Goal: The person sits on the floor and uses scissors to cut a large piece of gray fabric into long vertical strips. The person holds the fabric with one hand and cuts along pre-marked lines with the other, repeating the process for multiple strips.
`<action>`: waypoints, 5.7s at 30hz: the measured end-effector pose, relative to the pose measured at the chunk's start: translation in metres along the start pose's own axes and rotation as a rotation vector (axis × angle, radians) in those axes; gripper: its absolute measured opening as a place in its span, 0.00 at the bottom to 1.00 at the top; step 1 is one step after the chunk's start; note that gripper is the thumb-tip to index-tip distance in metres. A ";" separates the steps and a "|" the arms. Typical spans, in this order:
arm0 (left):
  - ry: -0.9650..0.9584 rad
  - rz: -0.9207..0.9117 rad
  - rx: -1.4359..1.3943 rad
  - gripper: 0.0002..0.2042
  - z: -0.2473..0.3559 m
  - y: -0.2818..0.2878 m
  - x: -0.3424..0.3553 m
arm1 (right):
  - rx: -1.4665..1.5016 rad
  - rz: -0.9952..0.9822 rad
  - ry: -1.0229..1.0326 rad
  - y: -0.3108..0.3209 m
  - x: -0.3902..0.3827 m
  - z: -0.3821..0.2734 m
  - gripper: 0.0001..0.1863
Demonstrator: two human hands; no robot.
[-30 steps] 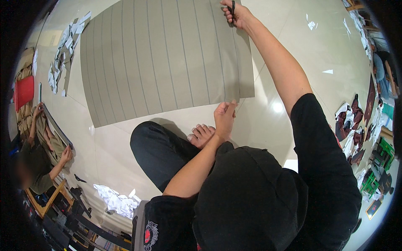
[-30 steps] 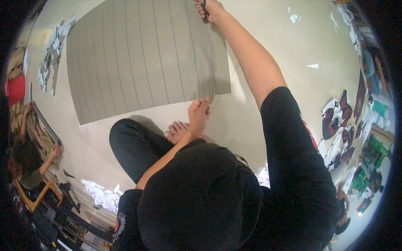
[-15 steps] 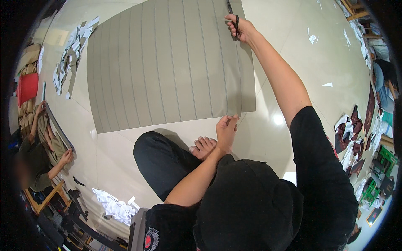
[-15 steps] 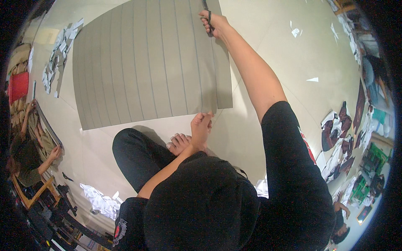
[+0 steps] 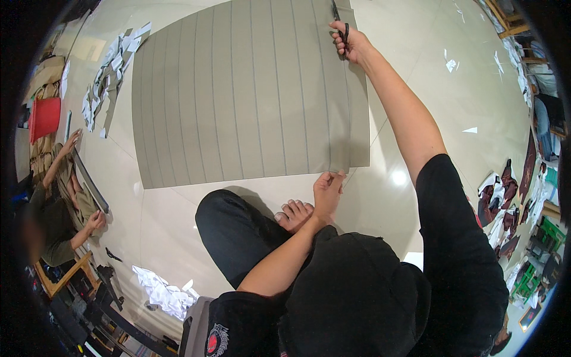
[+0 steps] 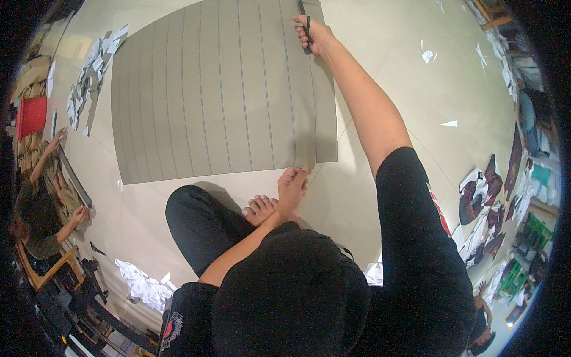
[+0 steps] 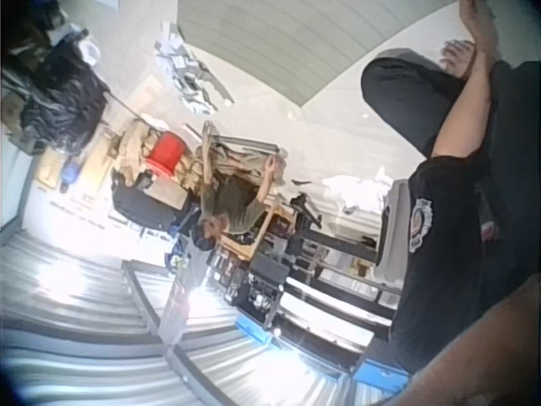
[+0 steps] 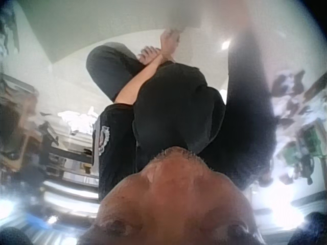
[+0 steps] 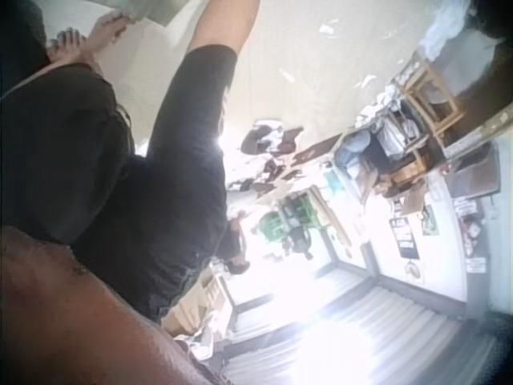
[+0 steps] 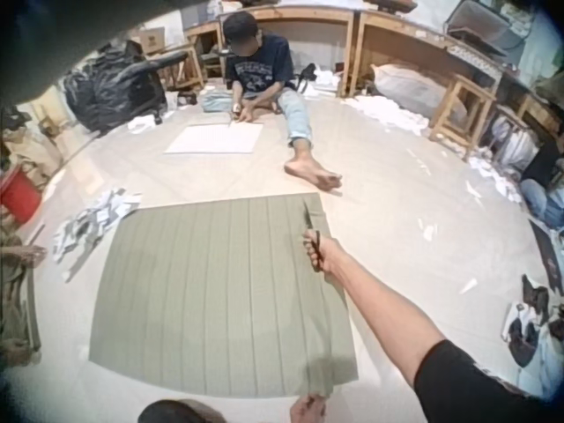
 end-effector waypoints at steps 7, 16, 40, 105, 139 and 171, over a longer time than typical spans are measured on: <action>-0.023 -0.012 -0.004 0.09 -0.001 0.000 0.000 | 0.038 -0.036 0.028 0.001 0.001 0.000 0.16; 0.013 -0.005 0.003 0.10 0.002 -0.001 -0.002 | 0.022 -0.033 0.043 -0.002 -0.001 0.002 0.18; -0.036 0.019 0.017 0.10 -0.003 0.000 0.001 | 0.000 -0.055 0.040 -0.005 0.016 -0.013 0.19; -0.005 0.005 0.030 0.09 -0.003 -0.001 -0.001 | -0.107 -0.084 -0.033 0.001 0.082 -0.024 0.17; -0.064 0.005 0.049 0.10 -0.007 -0.002 0.003 | -0.023 -0.224 -0.149 0.004 0.136 -0.085 0.26; -1.256 -0.029 1.766 0.15 0.085 -0.111 0.019 | -0.098 0.613 0.446 0.273 -0.371 0.198 0.20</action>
Point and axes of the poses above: each hand's wrist, its own x-axis towards the middle knuckle, its own y-axis out of the back of the hand, z = x × y, the point moved 6 cm from there along x, towards the middle knuckle, and after that the axes turned 13 degrees about x, right-handed, at the moved point
